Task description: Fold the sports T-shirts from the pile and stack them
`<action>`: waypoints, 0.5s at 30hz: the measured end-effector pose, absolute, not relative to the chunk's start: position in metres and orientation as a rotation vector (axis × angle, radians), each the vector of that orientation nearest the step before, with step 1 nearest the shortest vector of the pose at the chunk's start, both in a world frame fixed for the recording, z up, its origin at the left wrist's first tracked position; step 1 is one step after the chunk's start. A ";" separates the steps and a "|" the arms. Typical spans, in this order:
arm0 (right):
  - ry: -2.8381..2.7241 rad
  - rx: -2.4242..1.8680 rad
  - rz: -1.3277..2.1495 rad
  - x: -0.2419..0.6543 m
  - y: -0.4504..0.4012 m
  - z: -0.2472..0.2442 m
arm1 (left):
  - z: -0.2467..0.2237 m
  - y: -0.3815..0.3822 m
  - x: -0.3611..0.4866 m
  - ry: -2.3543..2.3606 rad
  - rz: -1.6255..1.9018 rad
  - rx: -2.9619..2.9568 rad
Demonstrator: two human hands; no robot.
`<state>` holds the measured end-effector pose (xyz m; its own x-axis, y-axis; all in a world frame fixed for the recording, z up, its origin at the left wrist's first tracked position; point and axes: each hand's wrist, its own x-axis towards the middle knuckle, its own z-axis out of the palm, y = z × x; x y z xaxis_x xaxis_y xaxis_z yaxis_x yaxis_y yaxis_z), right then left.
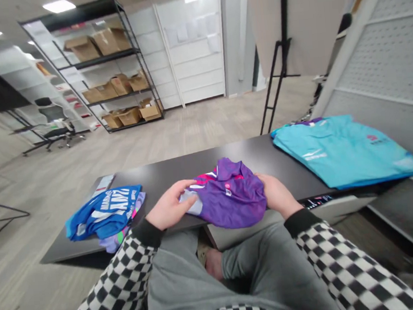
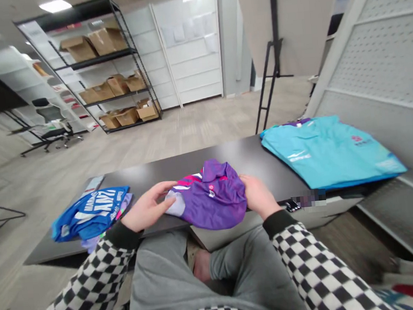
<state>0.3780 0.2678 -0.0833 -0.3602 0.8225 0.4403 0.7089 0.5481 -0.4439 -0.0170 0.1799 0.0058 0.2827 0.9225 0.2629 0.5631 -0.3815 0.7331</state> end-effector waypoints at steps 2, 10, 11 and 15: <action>-2.170 -1.184 0.309 0.378 0.266 -0.079 | -0.022 0.188 0.004 1.353 0.794 2.192; -1.742 -1.323 0.315 0.383 0.265 -0.091 | -0.080 0.197 0.042 1.541 0.588 2.434; -1.705 -1.287 0.311 0.383 0.264 -0.092 | -0.082 0.197 0.040 1.538 0.665 2.414; -2.024 -1.123 0.334 0.381 0.252 -0.081 | -0.084 0.196 0.031 1.600 1.032 2.313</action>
